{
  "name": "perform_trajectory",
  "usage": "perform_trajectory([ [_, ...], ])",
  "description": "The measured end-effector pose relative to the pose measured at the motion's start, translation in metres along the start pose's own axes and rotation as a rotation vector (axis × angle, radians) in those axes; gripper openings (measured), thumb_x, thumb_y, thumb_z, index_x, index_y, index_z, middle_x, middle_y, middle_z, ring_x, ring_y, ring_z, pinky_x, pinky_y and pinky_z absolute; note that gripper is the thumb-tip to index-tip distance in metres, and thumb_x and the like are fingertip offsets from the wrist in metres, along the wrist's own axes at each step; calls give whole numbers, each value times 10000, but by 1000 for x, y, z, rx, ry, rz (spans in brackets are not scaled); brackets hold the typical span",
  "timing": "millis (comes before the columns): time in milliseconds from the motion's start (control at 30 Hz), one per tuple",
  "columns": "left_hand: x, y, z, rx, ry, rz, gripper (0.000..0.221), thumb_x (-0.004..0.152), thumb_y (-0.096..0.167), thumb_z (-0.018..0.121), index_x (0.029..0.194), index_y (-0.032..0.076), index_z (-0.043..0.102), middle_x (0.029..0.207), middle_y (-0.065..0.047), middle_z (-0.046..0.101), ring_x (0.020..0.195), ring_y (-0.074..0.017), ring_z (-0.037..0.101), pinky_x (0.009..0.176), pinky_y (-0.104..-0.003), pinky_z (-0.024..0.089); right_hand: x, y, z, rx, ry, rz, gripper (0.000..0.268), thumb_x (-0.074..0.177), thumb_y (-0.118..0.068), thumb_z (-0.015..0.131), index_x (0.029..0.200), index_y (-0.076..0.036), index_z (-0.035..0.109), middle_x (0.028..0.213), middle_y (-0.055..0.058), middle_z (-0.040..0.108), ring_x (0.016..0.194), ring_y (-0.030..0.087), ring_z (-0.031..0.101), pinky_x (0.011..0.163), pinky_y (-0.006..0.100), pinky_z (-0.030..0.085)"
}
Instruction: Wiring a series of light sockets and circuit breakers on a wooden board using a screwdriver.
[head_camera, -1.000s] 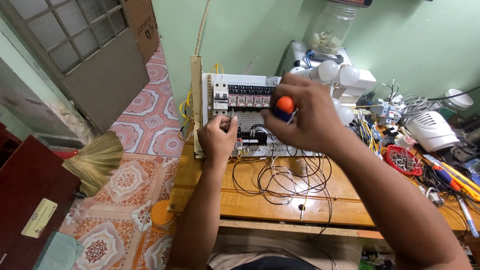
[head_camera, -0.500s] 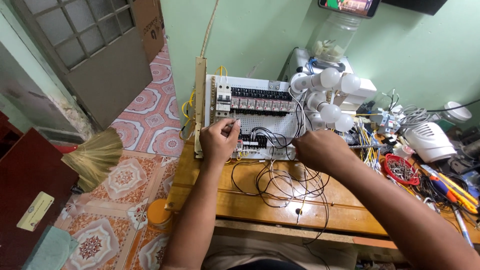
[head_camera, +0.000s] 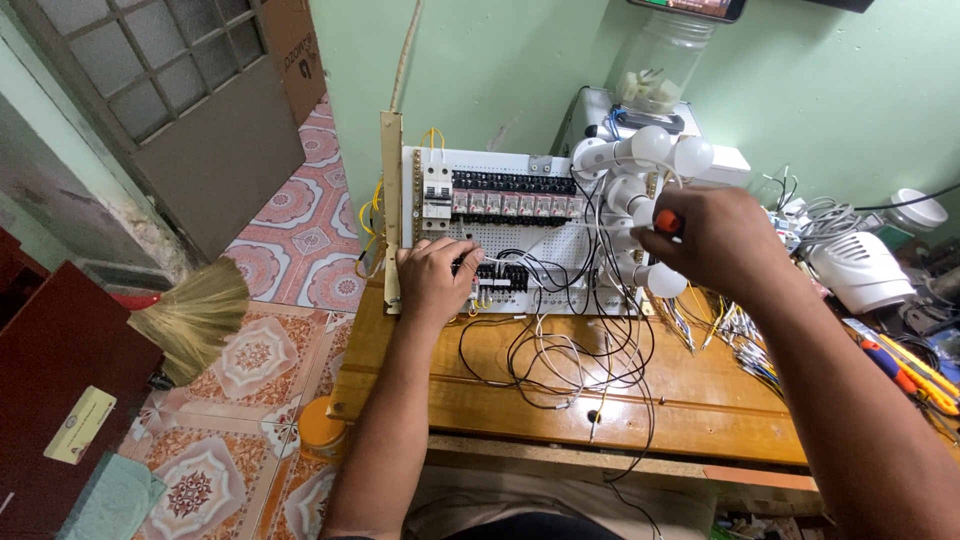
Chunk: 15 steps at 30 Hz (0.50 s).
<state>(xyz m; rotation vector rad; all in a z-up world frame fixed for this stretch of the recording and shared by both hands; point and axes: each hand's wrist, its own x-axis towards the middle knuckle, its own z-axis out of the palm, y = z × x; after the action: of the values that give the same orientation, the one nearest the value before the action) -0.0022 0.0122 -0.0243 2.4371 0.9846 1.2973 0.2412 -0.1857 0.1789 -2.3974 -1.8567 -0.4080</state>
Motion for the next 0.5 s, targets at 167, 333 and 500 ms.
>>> perform_trajectory([
  [167,-1,8,-11,29,-49,-34,283,987,447,600,1076,261,794,972,15,754,927,-286,669,843,-460,442,6,1,3,176,127,36,351,922,-361,817,914,-15,754,750,190,726,682,376,721,690,424,592],
  [333,7,23,-24,116,-211,-55,528,1016,651,459,1120,245,780,1068,-40,726,996,-285,635,865,-458,413,20,9,21,220,191,86,250,917,-248,830,932,-9,759,784,188,731,666,351,722,675,408,603],
  [500,25,82,-63,256,-577,-225,711,1001,709,371,1254,147,725,1297,-154,642,1314,-359,535,1125,-569,328,38,-1,54,-56,268,-59,212,803,-262,831,953,-132,758,819,84,738,691,294,742,650,407,620],
])
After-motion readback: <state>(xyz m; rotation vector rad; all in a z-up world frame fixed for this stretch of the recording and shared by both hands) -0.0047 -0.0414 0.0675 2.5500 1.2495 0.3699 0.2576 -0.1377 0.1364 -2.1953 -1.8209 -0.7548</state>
